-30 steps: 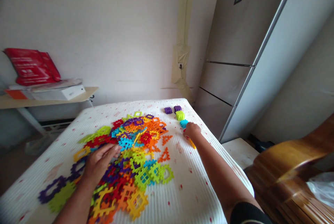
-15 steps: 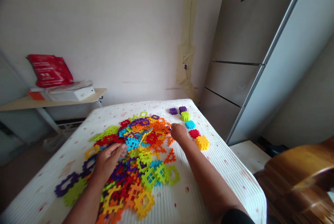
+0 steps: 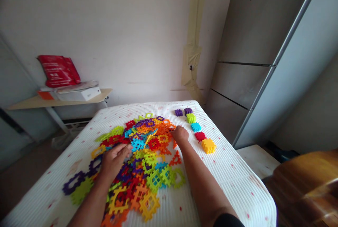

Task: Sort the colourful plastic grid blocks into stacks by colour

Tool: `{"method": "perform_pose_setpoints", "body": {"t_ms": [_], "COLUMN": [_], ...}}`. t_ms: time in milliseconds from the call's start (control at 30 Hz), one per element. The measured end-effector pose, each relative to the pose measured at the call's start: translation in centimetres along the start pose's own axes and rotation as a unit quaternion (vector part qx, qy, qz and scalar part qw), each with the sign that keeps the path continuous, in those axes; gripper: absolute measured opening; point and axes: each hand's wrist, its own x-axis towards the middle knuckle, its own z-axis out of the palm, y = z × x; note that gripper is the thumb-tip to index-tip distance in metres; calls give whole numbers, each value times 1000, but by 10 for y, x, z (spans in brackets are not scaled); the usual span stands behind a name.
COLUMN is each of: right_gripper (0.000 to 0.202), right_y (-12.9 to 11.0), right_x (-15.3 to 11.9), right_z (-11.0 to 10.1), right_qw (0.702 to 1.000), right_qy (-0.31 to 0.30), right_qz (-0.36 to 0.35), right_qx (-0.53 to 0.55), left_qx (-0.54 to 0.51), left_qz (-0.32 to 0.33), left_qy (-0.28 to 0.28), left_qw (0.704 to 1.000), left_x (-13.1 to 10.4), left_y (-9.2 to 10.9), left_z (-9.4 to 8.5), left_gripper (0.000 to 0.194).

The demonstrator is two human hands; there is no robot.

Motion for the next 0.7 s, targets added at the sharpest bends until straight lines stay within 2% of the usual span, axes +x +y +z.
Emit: {"method": "perform_pose_setpoints", "body": {"t_ms": [267, 400, 567, 700], "right_gripper": [27, 19, 11, 7], "right_y": [3, 6, 3, -12], "right_x": [-2, 0, -1, -11], "right_z": [6, 8, 2, -4], "right_qw": [999, 986, 953, 879], "right_qy": [12, 52, 65, 57], "right_qz": [-25, -45, -124, -198], "right_qx": [36, 149, 270, 431], "left_qx": [-1, -3, -8, -23], "left_qz": [-1, -5, 2, 22], "left_qy": [-8, -8, 0, -1], "left_qw": [1000, 1000, 1000, 1000], "left_x": [0, -1, -1, -2], "left_y": [-4, -2, 3, 6], "left_z": [2, 1, 1, 2], "left_gripper": [40, 40, 38, 34]}}
